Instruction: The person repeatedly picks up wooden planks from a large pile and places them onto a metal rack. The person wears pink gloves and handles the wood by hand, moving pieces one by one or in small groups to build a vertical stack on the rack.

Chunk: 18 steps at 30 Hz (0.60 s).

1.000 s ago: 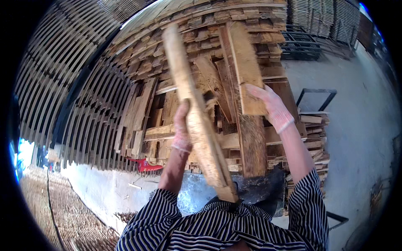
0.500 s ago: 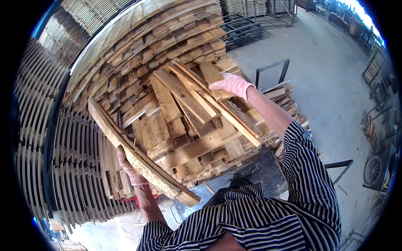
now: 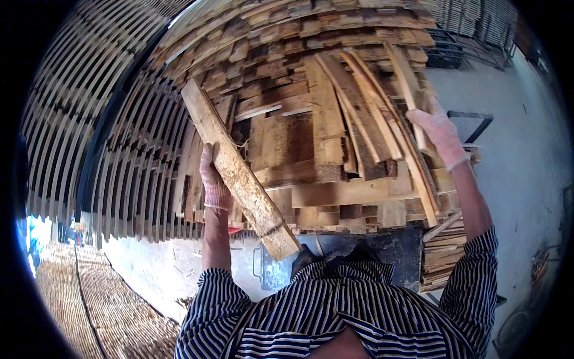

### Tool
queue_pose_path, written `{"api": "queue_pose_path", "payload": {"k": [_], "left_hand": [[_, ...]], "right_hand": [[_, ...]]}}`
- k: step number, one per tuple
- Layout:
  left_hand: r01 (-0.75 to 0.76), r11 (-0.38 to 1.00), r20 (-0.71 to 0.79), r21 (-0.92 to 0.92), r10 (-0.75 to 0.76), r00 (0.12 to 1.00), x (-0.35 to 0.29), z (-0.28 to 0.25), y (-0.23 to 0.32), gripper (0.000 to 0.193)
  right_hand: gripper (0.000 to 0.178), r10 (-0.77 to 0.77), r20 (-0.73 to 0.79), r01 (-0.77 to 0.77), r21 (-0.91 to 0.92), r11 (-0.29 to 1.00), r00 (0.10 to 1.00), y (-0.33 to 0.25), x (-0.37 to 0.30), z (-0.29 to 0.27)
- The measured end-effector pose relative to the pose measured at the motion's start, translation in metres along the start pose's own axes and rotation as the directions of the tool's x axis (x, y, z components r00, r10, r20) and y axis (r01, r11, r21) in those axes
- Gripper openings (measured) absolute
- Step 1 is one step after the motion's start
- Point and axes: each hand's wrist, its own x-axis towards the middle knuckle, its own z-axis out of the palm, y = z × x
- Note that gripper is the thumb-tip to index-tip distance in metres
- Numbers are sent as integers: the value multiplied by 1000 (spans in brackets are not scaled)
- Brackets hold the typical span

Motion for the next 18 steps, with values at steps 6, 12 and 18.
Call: {"api": "queue_pose_path", "payload": {"k": [6, 12, 18], "left_hand": [[-19, 995, -77, 94, 26, 997, 10, -83, 51, 58], [145, 987, -86, 66, -139, 987, 32, -113, 60, 62], [143, 988, -157, 63, -132, 979, 35, -116, 37, 64]], "right_hand": [[84, -65, 278, -57, 409, 911, 958, -161, -82, 55], [91, -272, 396, 180, 254, 950, 877, -193, -115, 222], [100, -85, 627, 237, -163, 958, 774, -286, -150, 321]]}}
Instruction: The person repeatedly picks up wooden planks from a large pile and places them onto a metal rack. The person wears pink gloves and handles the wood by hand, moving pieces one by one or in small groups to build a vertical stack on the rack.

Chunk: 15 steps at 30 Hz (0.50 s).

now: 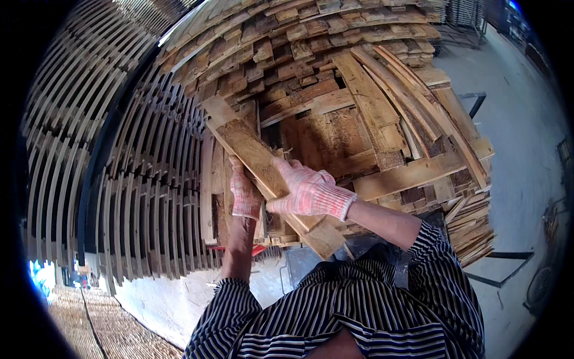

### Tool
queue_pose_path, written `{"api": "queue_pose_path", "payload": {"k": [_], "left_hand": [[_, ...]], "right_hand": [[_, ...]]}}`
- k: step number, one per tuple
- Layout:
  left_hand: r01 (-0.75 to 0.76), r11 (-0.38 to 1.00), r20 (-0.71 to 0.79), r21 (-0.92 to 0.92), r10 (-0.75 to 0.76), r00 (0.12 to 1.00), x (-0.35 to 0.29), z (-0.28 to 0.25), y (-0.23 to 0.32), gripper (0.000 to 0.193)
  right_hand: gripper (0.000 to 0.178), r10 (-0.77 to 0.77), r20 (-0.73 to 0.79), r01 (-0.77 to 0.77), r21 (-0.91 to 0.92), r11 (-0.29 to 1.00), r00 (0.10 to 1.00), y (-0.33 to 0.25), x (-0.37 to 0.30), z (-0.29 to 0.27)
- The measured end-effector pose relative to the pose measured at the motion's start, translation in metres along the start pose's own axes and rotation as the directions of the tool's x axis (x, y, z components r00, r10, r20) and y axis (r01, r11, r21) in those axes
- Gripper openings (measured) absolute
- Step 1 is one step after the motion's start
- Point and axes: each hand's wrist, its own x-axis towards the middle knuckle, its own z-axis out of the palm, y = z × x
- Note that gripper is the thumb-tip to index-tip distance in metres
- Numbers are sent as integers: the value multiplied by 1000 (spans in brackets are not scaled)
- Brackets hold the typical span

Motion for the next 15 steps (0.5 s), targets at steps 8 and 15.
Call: {"api": "queue_pose_path", "payload": {"k": [8, 15], "left_hand": [[61, 998, -5, 15, -61, 998, -2, 12, 13, 63], [91, 990, 134, 104, -104, 985, 61, -99, 86, 61]], "right_hand": [[93, 255, -275, -201, 212, 957, 927, -29, 35, 29], [89, 512, -377, -534, 52, 844, 772, -3, 44, 61]]}}
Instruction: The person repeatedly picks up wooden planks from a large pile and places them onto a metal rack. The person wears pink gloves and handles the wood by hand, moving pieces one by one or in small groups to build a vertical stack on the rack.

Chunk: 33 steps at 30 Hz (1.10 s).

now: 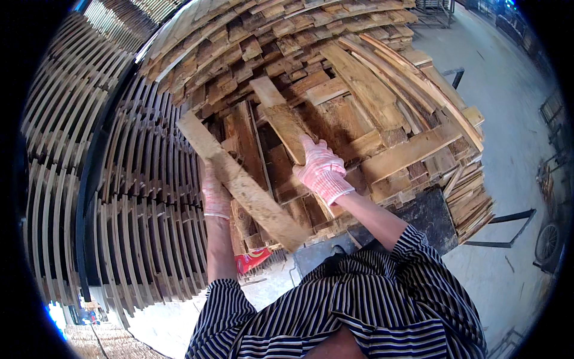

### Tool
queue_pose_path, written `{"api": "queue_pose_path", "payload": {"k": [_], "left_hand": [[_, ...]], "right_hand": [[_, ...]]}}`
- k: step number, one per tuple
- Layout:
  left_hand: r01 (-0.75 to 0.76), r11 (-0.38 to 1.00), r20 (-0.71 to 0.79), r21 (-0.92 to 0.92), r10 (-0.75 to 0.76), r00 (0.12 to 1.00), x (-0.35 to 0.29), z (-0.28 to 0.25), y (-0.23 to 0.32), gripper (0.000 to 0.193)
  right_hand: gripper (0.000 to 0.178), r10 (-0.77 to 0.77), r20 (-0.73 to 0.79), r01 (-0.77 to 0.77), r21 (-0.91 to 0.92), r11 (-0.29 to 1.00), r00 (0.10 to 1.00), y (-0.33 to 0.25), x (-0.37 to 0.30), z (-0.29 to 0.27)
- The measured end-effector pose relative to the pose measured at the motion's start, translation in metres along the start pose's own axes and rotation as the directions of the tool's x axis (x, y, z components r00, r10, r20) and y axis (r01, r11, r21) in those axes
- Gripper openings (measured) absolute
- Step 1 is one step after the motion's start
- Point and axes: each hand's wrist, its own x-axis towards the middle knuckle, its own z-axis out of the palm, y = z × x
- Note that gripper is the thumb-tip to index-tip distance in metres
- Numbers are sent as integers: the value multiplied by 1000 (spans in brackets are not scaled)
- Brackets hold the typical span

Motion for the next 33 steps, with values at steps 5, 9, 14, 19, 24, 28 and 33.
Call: {"api": "queue_pose_path", "payload": {"k": [5, 9, 14, 19, 24, 28, 33], "left_hand": [[-34, 998, -83, 61, 39, 996, 14, -40, -1, 57], [7, 997, -104, 82, 2, 995, 8, -15, -7, 52], [109, 987, -58, 120, -103, 993, 10, -5, 3, 52], [156, 968, -78, 197, -143, 987, -35, 106, 5, 65], [-27, 752, 11, 659, 27, 1000, 16, 29, 16, 67], [-98, 452, -55, 887, 312, 948, 59, -158, 55, 55], [-313, -334, 333, 889, 4, 943, 110, -200, 28, 50]], "right_hand": [[66, -187, -72, 160, -275, 948, 980, -18, 4, 68], [52, -281, -68, 274, -100, 957, 957, -29, 8, 96], [66, -339, 19, 339, -113, 934, 941, -35, 8, 55], [103, -420, 77, 357, 404, 842, 904, -55, -6, 42], [93, -195, -18, 191, 317, 929, 981, -9, 27, 23], [81, -231, 3, 231, -87, 969, 973, 11, 68, 38], [63, -228, -56, 226, -31, 974, 972, 24, 76, 69]]}}
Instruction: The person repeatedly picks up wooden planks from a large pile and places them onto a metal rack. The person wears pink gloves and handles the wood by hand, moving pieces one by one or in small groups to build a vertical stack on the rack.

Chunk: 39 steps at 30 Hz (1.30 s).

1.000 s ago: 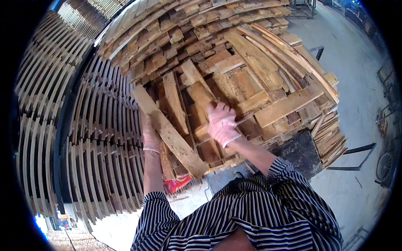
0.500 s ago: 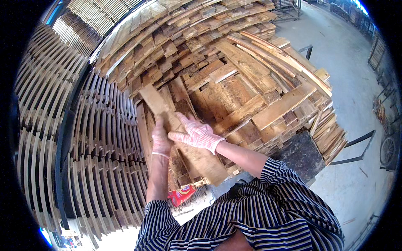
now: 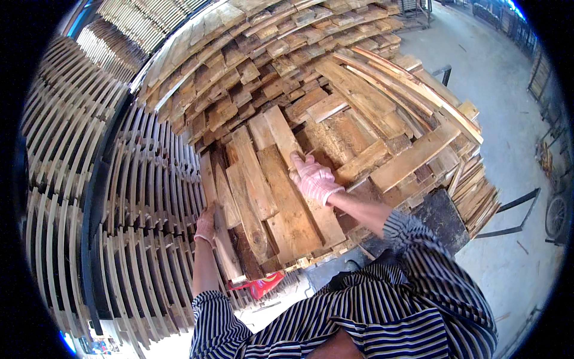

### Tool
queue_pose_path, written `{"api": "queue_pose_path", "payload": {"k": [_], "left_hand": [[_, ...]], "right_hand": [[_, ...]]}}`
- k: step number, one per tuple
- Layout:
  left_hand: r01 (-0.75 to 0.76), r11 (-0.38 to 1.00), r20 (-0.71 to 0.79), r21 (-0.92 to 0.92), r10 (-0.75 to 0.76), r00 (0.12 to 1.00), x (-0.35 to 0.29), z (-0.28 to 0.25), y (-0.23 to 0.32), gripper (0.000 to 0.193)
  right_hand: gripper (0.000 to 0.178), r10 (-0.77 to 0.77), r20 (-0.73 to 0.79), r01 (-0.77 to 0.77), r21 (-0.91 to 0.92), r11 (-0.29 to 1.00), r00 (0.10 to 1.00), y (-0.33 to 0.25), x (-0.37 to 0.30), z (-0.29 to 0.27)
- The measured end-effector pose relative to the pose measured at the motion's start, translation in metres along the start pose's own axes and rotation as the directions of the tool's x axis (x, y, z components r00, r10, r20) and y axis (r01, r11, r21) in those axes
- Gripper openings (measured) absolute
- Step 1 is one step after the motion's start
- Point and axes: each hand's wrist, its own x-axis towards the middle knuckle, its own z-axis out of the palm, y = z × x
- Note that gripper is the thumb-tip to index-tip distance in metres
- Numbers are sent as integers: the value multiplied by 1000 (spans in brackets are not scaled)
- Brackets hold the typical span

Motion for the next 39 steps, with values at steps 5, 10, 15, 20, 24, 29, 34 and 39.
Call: {"api": "queue_pose_path", "payload": {"k": [5, 10, 15, 20, 24, 29, 34, 39], "left_hand": [[257, 714, -49, -651, -378, 925, -22, 7, -29, 50], [506, 270, 283, -820, -577, 766, -17, 8, 78, 53], [453, 406, 212, -794, -513, 832, -39, -26, -3, 56], [498, 510, 229, -701, -501, 835, -30, -19, 26, 60], [391, 474, 158, -789, -459, 874, -22, -7, 8, 69], [408, 596, 111, -692, -470, 876, -47, -22, -73, 67], [408, 571, 131, -712, -463, 876, -34, -1, -18, 67], [409, 646, 112, -645, -449, 886, -28, -33, 31, 73]], "right_hand": [[63, 35, 109, -35, -3, 999, 993, -22, 10, 9], [55, -55, 58, 57, -27, 998, 997, 21, 10, 15], [41, -305, -47, 277, -306, 911, 951, 0, 34, -7], [41, 253, -409, -435, -451, 779, 877, 63, 35, -161], [51, 92, -360, -274, -496, 824, 928, 100, 44, -176], [60, 49, -291, -145, -317, 937, 955, 42, 39, -167], [58, 104, -112, -134, -310, 941, 988, -12, 19, -103], [45, -131, -240, 101, -134, 986, 962, -24, 54, -14]]}}
